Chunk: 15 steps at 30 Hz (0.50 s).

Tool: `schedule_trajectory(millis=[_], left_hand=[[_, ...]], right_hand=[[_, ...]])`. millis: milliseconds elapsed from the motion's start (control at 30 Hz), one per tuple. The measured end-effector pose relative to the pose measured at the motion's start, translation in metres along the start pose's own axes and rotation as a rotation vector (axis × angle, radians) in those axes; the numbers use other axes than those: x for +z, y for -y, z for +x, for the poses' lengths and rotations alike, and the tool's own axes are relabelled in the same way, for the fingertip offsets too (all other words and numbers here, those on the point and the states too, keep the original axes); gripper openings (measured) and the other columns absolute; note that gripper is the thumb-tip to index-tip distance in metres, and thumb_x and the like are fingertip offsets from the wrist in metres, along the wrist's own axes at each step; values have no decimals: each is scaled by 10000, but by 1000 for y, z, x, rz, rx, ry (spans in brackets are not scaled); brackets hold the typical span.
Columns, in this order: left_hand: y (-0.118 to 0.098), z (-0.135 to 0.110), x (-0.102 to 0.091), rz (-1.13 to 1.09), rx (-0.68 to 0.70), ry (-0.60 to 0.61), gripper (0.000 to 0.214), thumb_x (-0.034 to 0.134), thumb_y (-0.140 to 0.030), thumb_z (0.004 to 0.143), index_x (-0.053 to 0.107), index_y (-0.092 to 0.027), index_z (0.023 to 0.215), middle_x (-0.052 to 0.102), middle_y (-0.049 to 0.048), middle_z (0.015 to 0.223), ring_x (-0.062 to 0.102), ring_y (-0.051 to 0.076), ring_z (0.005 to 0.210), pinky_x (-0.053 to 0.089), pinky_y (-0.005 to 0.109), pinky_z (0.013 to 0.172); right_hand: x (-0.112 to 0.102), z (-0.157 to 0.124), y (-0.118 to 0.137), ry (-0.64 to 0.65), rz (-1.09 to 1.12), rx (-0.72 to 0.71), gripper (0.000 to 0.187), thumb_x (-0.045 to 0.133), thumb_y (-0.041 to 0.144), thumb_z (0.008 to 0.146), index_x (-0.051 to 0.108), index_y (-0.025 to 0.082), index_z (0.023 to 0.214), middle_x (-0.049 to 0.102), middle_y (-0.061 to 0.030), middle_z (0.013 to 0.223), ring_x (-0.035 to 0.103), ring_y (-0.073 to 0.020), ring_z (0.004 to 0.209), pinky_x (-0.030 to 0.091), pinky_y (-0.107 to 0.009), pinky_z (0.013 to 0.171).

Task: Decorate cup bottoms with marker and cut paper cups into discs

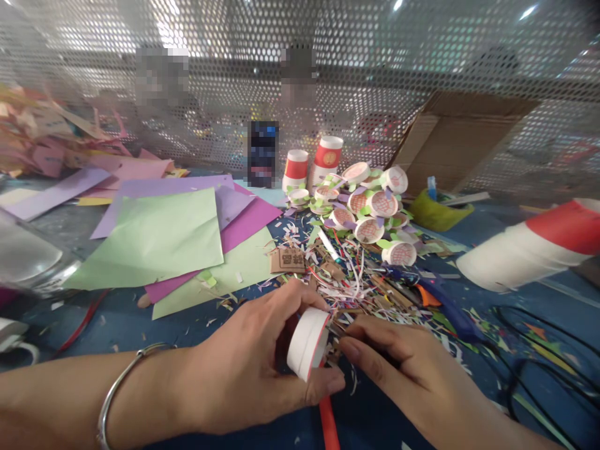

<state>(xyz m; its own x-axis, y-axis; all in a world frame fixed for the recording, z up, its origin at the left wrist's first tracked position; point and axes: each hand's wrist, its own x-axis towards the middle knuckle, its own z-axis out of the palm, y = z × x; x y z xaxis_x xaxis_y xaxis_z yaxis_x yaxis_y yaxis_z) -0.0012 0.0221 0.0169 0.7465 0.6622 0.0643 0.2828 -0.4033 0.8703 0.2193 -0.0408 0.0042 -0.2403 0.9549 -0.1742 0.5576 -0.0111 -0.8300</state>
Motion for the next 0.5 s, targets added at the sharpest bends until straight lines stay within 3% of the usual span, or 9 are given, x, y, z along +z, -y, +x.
schedule_trajectory(millis=[267,500], left_hand=[[3,0,0,-98,-15,28,407,739,-396,842,522,-214,1133,596,-22,860,496,76,623,402,193,530],[3,3,-1,-295,-93,86,412,760,-261,811,490,-213,1120,558,-57,775,473,68,619,395,168,527]], right_hand=[[-1,4,-1,22,40,11,435,487,552,995,584,211,742,559,15,692,509,-139,650,380,-265,594],[-2,5,0,56,47,37,454,458,583,992,608,208,784,590,-4,732,537,-156,690,401,-278,615]])
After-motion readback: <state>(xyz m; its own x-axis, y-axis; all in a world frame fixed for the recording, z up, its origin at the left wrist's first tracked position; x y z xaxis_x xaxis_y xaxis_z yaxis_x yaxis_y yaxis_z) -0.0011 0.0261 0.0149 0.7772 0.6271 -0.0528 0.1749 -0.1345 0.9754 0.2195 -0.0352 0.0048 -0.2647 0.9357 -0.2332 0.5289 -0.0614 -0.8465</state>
